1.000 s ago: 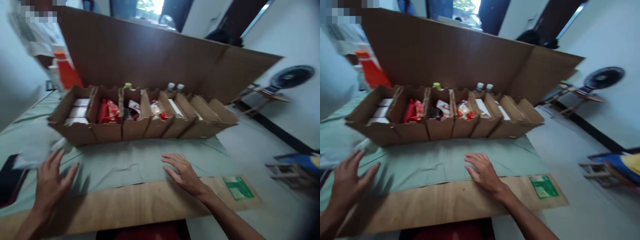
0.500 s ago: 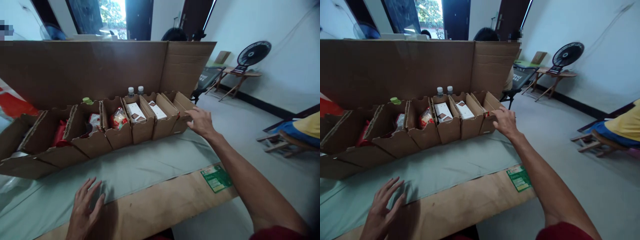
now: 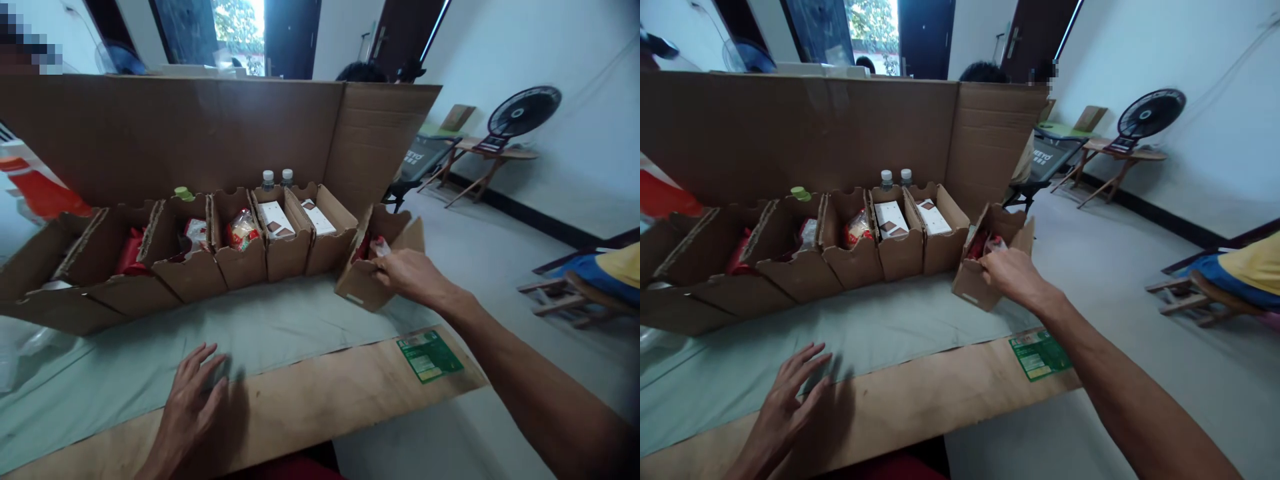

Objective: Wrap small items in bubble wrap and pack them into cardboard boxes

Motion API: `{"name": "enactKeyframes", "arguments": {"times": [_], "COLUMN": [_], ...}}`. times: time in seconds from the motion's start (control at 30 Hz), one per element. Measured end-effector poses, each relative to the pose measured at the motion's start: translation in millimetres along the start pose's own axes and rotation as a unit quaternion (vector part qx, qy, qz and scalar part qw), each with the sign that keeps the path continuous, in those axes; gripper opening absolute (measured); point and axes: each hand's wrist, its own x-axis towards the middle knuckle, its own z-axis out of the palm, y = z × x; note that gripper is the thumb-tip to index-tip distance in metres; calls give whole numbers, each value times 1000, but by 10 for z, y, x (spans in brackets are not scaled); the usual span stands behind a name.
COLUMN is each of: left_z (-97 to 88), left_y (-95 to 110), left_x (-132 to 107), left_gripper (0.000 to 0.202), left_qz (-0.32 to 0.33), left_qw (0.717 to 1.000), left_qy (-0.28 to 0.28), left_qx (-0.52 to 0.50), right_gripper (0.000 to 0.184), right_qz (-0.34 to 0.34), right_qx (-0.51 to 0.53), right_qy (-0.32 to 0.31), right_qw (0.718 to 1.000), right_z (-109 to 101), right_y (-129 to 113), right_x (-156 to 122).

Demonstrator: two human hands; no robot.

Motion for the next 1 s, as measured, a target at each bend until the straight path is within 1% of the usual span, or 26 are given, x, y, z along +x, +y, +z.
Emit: {"name": "enactKeyframes", "arguments": {"times": [0.13,0.23,0.27,0.33,0.37,0.4,0.43,0.47,0.53,0.57,0.6,0.63,0.7,0.73,0.77,0.83,0.87,0.93,1.0], "left_z": [-76,-71,-55,-8,20,48,78,108,183,232,291,360,520,603,681,808,850,885,867], "left_y": [148,294,343,433,472,505,532,552,576,584,590,597,619,636,656,695,711,723,702], "left_x": [98,194,219,252,259,262,262,263,272,285,304,329,396,435,475,548,577,611,611], "left_gripper": [27,27,27,28,29,30,32,35,44,51,58,66,82,88,92,95,94,88,81], "left_qz": [-6,-7,-7,-3,0,1,0,-1,-10,-17,-23,-29,-36,-37,-37,-38,-40,-49,-64], "left_qw": [999,996,995,993,991,990,988,986,981,979,977,975,970,967,963,954,951,950,951], "left_qy": [-24,-48,-54,-62,-67,-73,-80,-86,-101,-107,-113,-119,-135,-146,-157,-171,-170,-152,-139], "left_qx": [-42,-73,-83,-102,-113,-125,-135,-146,-164,-171,-177,-183,-197,-206,-218,-244,-255,-267,-268], "right_gripper": [18,20,20,19,20,21,24,24,19,15,13,15,26,32,33,30,27,23,21], "right_qz": [-31,-57,-64,-75,-78,-76,-65,-41,40,90,139,186,254,274,285,292,292,289,276], "right_qx": [-21,5,39,163,239,309,359,387,391,382,379,392,440,459,477,510,525,547,555], "right_qy": [-121,-170,-183,-192,-182,-158,-114,-52,113,191,256,286,271,211,169,111,104,98,73], "right_qw": [992,984,980,965,950,935,924,920,913,900,879,854,818,818,814,802,792,779,781], "right_z": [-80,-110,-127,-191,-240,-296,-351,-395,-413,-371,-290,-173,132,296,450,689,763,829,824], "right_y": [-607,-1100,-1242,-1450,-1502,-1513,-1477,-1395,-1112,-930,-738,-550,-245,-146,-85,-60,-74,-97,-61], "right_x": [55,157,178,170,135,75,-8,-115,-385,-539,-695,-845,-1094,-1179,-1232,-1253,-1231,-1157,-1076]}}
